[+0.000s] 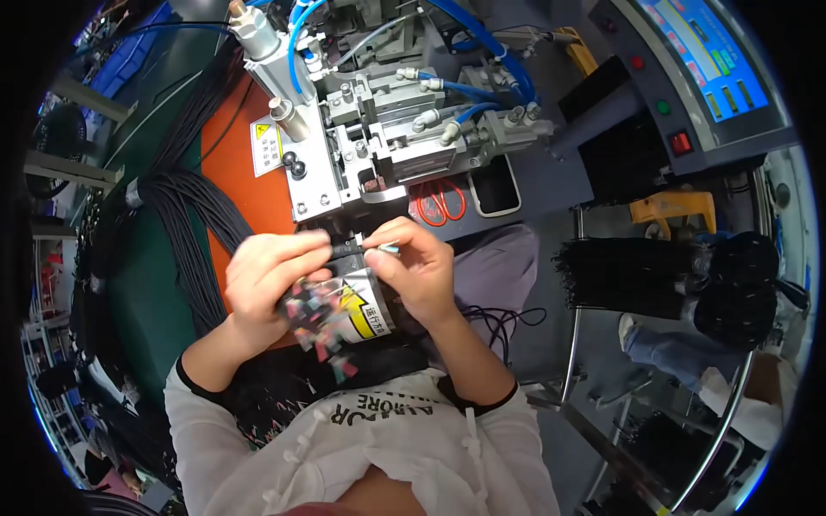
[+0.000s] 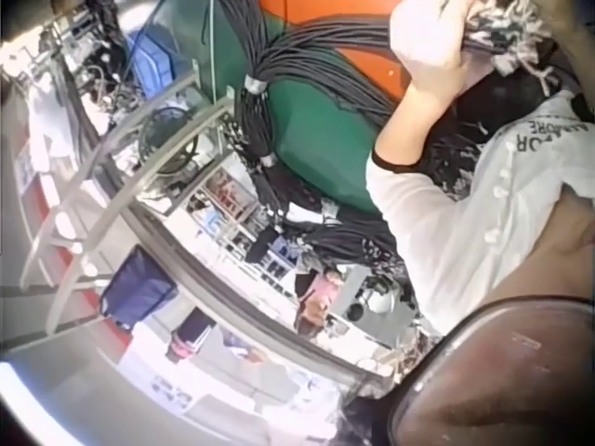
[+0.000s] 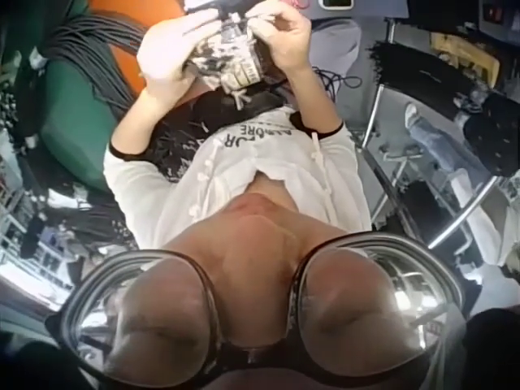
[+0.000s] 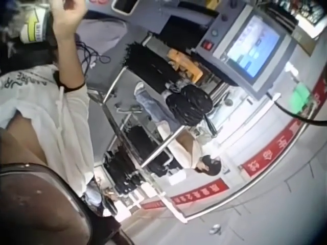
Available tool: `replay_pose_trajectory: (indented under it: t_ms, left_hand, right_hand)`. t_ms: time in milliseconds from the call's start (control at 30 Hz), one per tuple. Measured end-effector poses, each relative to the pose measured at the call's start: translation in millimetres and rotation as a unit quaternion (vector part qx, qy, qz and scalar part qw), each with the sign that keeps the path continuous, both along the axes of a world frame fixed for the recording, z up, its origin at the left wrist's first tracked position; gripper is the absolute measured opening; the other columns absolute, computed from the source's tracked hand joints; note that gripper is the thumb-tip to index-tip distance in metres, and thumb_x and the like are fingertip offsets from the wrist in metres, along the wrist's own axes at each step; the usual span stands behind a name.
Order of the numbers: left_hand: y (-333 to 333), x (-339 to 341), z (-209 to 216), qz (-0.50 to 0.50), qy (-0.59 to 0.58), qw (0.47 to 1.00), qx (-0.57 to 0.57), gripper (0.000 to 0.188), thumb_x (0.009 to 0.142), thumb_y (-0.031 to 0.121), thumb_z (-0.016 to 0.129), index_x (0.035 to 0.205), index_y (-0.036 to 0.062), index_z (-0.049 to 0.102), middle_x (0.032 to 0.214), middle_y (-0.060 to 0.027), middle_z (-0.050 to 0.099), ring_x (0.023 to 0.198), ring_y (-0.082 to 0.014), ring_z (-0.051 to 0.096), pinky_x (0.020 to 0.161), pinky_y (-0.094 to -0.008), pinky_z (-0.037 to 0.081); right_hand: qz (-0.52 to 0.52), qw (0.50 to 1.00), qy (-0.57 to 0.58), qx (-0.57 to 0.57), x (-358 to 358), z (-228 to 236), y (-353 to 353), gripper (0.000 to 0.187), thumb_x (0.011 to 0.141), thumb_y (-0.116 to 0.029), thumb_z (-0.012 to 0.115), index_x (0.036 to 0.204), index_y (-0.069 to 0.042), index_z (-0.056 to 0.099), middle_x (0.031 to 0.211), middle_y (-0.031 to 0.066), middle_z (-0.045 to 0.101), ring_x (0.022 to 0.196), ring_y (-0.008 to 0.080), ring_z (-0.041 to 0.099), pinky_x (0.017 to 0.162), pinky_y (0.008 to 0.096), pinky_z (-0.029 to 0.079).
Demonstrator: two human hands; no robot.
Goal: The person picks up a wire harness, inserts individual wires into a machine, and pulls on them by hand after processing. The person then removes the harness and sets it aside.
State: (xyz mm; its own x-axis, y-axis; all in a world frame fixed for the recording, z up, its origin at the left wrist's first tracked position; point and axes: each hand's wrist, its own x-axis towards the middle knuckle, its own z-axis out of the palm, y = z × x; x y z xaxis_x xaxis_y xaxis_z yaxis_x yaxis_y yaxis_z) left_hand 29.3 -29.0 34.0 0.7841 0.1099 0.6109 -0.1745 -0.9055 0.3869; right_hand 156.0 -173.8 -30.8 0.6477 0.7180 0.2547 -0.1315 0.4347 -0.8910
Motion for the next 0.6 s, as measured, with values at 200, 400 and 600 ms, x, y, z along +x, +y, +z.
replay_pose_trajectory:
  t_ms: [200, 400, 600]
  left_hand:
    - [-4.4, 4.3, -8.0, -0.009, -0.021, 0.999, -0.029, 0.026, 0.069, 0.014, 0.073, 0.089, -0.0006, 0.066, 0.076, -0.0084, 0.063, 0.064, -0.0226, 0.062, 0.054, -0.0301, 0.048]
    - [-3.2, 6.8, -17.4, 0.002, -0.004, 0.999, -0.042, 0.022, 0.069, 0.012, 0.073, 0.085, -0.0007, 0.064, 0.073, -0.0075, 0.06, 0.06, -0.022, 0.06, 0.05, -0.0305, 0.047]
    - [-4.2, 8.1, -23.8, 0.014, -0.025, 0.999, -0.045, 0.021, 0.067, 0.01, 0.072, 0.083, -0.0001, 0.062, 0.069, -0.0062, 0.054, 0.058, -0.0214, 0.057, 0.049, -0.0315, 0.046]
  right_hand:
    - [-0.036, 0.986, -0.149, -0.066, -3.3, 9.5, 7.4, 0.011, 0.078, 0.005, 0.069, 0.086, 0.004, 0.063, 0.084, 0.0094, 0.062, 0.079, 0.0181, 0.059, 0.071, 0.0276, 0.046]
    - [-0.129, 0.991, -0.025, -0.016, -22.3, 16.4, 17.6, 0.013, 0.077, 0.003, 0.071, 0.087, 0.003, 0.064, 0.086, 0.0103, 0.064, 0.08, 0.0191, 0.06, 0.071, 0.0289, 0.047]
    - [-0.125, 0.949, -0.285, -0.057, -2.9, 9.8, 18.5, 0.016, 0.071, -0.001, 0.077, 0.085, -0.001, 0.068, 0.08, 0.008, 0.066, 0.074, 0.0205, 0.061, 0.07, 0.0309, 0.047]
